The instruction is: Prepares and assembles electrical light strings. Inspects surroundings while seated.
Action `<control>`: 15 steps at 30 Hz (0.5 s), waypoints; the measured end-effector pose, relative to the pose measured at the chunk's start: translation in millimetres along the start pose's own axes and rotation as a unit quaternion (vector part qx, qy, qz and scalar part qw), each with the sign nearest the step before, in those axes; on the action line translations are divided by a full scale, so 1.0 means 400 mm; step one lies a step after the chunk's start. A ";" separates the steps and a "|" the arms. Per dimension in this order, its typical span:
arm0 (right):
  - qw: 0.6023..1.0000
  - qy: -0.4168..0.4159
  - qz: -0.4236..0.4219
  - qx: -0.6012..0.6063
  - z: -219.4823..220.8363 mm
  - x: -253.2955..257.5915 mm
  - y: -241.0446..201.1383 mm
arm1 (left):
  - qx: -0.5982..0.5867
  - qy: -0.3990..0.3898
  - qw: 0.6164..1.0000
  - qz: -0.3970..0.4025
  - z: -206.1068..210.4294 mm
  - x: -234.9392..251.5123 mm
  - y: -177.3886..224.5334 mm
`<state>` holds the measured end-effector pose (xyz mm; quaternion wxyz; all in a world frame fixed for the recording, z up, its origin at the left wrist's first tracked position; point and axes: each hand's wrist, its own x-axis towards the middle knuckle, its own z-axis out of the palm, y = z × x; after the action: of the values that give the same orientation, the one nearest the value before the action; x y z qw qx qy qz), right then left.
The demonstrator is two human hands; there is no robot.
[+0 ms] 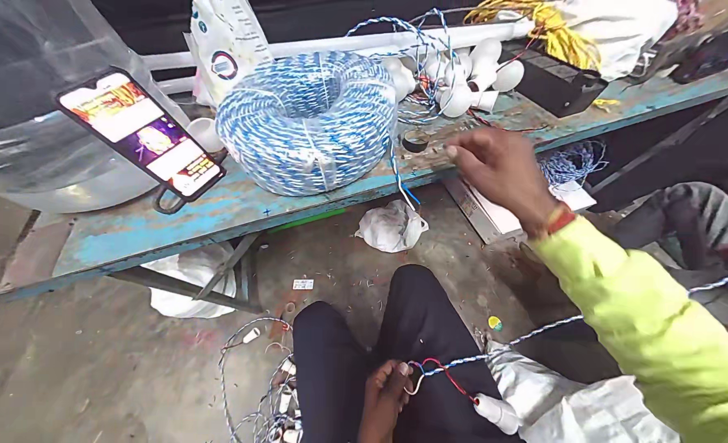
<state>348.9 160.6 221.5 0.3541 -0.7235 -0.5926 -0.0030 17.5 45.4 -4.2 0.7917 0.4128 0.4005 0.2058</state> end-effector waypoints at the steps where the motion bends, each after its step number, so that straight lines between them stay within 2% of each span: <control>1: 1.000 -0.022 0.004 -0.019 0.008 0.061 0.012 | -0.016 -0.001 1.000 -0.012 0.001 0.009 -0.014; 5: 0.986 -0.124 0.032 -0.105 0.065 0.214 0.033 | -0.060 0.007 0.998 -0.028 -0.018 0.024 -0.033; 7: 0.978 -0.140 0.039 -0.148 0.079 0.247 0.030 | -0.066 0.017 0.998 -0.011 -0.030 0.021 -0.031; 11: 0.977 -0.128 0.020 -0.168 0.062 0.230 0.007 | -0.065 0.037 0.997 0.011 -0.054 0.020 -0.040; 15: 0.980 -0.112 -0.032 -0.164 0.088 0.182 0.050 | -0.070 0.039 0.997 0.002 -0.045 0.032 -0.044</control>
<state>373.1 240.2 216.0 0.1619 -0.7484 -0.6425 -0.0303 10.6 52.2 -30.7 0.8018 0.3489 0.4154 0.2507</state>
